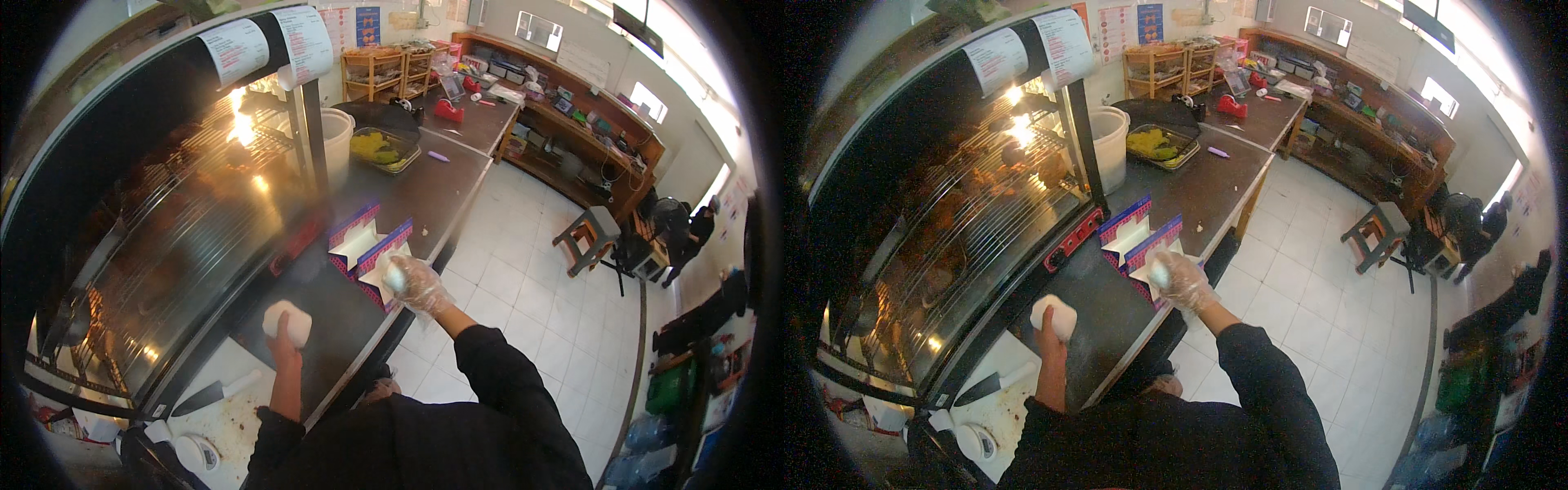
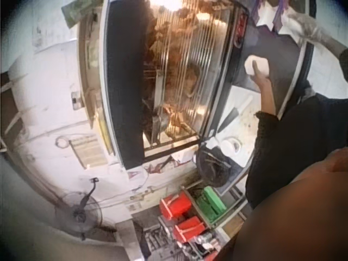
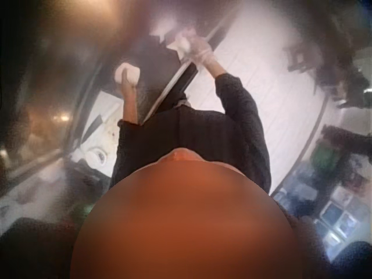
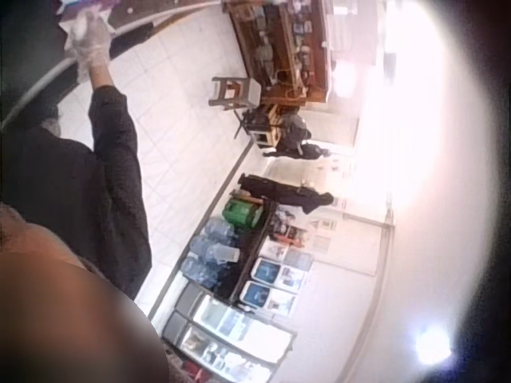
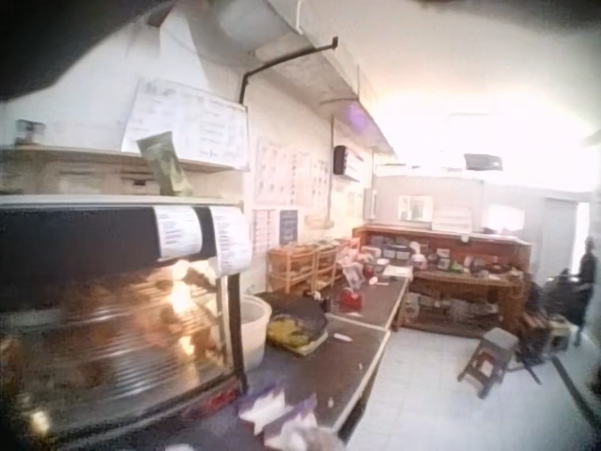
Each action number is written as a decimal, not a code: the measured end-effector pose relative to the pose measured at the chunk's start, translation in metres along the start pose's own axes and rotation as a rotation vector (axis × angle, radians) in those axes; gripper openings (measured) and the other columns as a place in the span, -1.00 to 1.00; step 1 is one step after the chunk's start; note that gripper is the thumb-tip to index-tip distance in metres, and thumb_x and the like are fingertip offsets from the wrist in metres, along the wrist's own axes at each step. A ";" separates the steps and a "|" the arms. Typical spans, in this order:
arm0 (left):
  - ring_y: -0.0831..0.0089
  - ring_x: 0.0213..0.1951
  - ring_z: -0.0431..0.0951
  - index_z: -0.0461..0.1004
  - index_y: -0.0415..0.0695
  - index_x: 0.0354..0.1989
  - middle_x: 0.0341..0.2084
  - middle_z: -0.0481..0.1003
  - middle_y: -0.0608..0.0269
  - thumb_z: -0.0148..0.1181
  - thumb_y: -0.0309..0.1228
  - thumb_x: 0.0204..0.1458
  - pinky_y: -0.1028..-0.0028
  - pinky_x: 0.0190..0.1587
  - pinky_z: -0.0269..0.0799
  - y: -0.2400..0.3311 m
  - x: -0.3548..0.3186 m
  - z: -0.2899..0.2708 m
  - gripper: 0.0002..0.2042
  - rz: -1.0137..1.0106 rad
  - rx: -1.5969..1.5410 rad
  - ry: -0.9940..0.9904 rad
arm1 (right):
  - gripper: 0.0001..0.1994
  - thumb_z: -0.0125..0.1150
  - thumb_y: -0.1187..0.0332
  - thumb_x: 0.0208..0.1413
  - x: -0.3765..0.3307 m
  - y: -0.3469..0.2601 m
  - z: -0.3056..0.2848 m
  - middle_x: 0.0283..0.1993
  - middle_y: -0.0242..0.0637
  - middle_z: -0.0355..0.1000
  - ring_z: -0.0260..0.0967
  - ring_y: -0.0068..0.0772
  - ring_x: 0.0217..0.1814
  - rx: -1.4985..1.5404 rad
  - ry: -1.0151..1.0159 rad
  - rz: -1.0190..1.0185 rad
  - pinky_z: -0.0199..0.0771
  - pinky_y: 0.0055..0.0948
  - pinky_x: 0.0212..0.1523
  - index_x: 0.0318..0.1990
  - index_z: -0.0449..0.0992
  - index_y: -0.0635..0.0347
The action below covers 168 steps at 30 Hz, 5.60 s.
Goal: The person assembles food orders by placing buns and fried chicken pieces into paper bags, adding condiments, and closing the bags. The person also handles a receipt and interacts with a coworker at the counter.
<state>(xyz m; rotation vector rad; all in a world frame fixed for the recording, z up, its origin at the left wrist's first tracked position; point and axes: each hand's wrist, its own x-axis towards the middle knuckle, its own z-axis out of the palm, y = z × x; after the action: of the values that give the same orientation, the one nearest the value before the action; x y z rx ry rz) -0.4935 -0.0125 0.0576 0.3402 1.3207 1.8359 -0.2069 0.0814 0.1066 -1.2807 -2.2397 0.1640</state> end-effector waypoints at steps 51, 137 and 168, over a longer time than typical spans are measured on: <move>0.01 -0.22 0.44 0.35 -0.29 -0.24 -0.26 0.41 -0.10 0.10 -0.20 -0.15 0.21 -0.20 0.40 -0.173 0.206 0.231 -0.60 0.266 1.701 -0.460 | -0.29 0.20 -0.03 -0.17 0.067 0.098 0.086 0.03 0.10 0.26 0.21 -0.03 0.10 0.128 -0.841 -0.140 0.23 -0.19 0.06 0.10 0.18 0.20; 0.44 -0.28 0.37 0.44 -0.23 -0.21 -0.08 0.31 0.20 -0.19 -0.25 0.11 0.44 -0.23 0.25 0.057 -0.124 -0.195 -0.66 0.692 0.507 1.302 | -0.67 -0.10 0.24 0.05 0.527 -0.245 0.148 0.01 -0.12 0.26 0.24 -0.26 0.00 -0.482 -0.231 -0.419 0.25 -0.21 -0.03 -0.07 0.28 0.22; 0.26 -0.08 0.38 0.32 -0.20 -0.07 -0.10 0.36 0.08 0.35 -0.26 -0.25 0.38 -0.08 0.33 0.005 0.014 0.084 -0.46 0.484 0.837 -0.643 | -0.52 0.31 0.41 -0.25 0.149 0.023 -0.113 -0.12 -0.23 0.39 0.35 -0.40 -0.09 1.123 -0.474 0.350 0.38 -0.48 -0.09 -0.07 0.36 0.24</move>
<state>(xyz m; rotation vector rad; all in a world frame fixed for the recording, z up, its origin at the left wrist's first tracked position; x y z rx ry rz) -0.4520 0.0525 0.0933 1.6562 1.5279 1.2206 -0.1900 0.1989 0.2535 -0.9737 -1.6708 1.7093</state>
